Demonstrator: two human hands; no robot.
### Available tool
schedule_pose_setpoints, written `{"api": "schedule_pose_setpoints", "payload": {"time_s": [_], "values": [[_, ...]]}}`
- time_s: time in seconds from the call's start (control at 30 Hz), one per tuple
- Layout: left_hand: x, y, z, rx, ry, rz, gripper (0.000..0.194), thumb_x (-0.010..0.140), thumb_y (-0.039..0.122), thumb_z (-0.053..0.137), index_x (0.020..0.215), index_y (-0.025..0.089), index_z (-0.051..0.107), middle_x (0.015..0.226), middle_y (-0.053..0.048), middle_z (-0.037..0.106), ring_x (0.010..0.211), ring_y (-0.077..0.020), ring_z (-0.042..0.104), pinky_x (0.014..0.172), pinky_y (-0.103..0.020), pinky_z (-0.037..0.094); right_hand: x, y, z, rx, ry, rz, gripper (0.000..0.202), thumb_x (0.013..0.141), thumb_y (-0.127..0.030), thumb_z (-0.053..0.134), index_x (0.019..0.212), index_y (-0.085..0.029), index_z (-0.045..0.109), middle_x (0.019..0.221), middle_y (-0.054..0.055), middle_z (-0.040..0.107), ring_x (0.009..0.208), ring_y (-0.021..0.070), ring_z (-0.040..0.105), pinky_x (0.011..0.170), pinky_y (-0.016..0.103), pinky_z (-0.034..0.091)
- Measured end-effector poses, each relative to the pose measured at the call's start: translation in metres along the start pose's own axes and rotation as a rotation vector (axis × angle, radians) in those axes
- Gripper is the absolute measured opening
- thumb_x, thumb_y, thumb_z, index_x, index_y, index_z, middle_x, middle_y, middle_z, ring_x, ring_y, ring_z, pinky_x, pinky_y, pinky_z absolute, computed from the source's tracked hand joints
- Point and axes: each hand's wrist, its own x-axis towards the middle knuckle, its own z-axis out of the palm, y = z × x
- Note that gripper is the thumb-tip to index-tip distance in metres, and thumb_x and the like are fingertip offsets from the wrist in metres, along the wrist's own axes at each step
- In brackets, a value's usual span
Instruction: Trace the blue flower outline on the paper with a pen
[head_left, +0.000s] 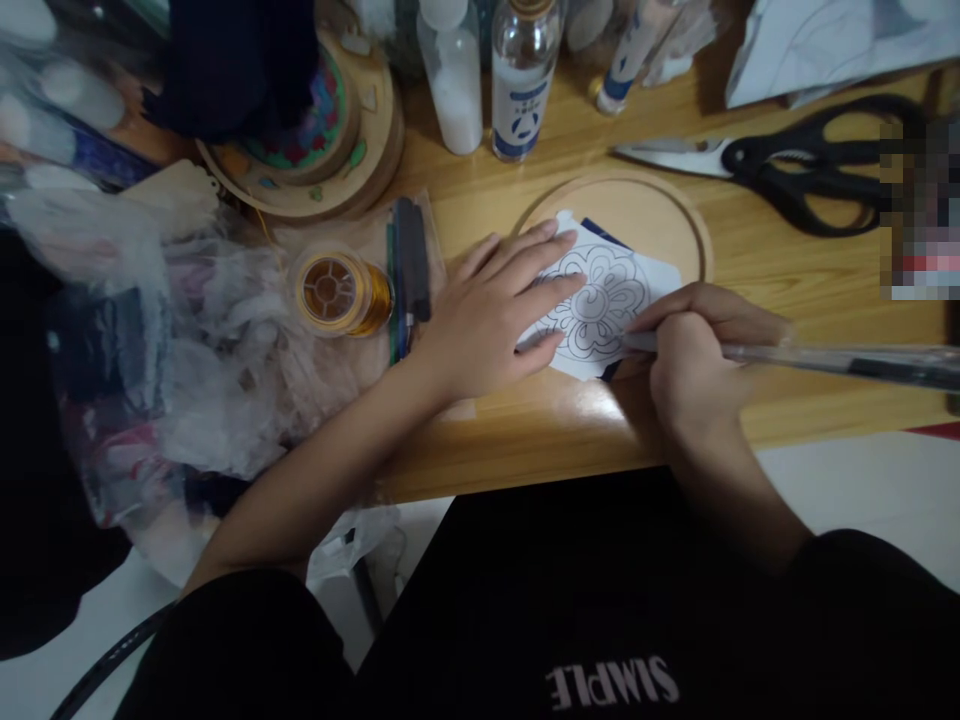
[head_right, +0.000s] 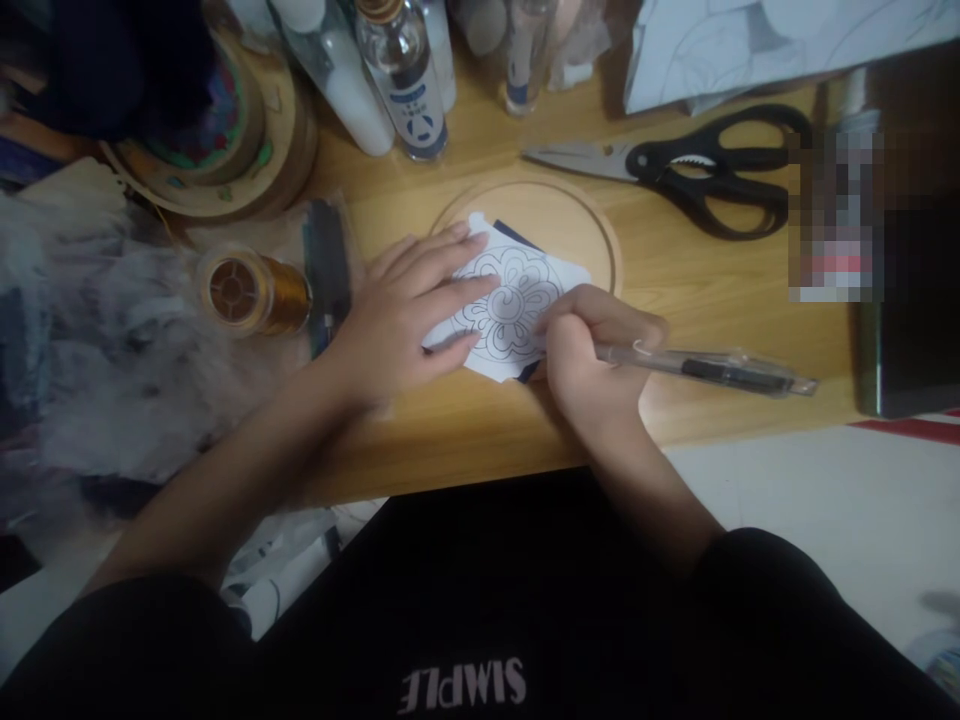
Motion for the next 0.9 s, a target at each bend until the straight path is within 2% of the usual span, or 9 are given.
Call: {"api": "schedule_pose_setpoints", "payload": {"time_s": [0.3,0.6,0.9], "values": [[-0.0008,-0.0021,0.0027,-0.032,0.017,0.008,0.043,0.095,0.03,0.062,0.138,0.025,0.059,0.161,-0.008,0.047,0.154,-0.0309,0.038,0.126,-0.055,0.028,0.0006,0.0035,-0.0007,0.059,-0.028,-0.027,0.025,0.068,-0.006,0.049,0.059,-0.02,0.067,0.05,-0.004,0.059,0.046,0.0099,0.054,0.045,0.024,0.039],[-0.0012,-0.0031,0.0033,0.019,0.028,0.024,0.046,0.092,0.028,0.063,0.138,0.026,0.058,0.161,-0.007,0.048,0.154,-0.0264,0.039,0.124,-0.053,0.032,0.0007,-0.0008,0.0005,0.025,-0.015,0.006,0.024,0.068,-0.01,0.047,0.054,-0.022,0.064,0.047,-0.005,0.057,0.045,0.0101,0.052,0.044,0.024,0.037],[-0.0001,-0.0018,0.0017,-0.033,0.012,0.001,0.044,0.093,0.03,0.063,0.137,0.027,0.059,0.161,-0.007,0.047,0.154,-0.0298,0.038,0.126,-0.054,0.029,-0.0009,0.0017,-0.0017,0.026,-0.004,0.002,0.025,0.068,-0.01,0.049,0.057,-0.024,0.066,0.05,-0.004,0.059,0.047,0.0119,0.052,0.046,0.027,0.039]]}}
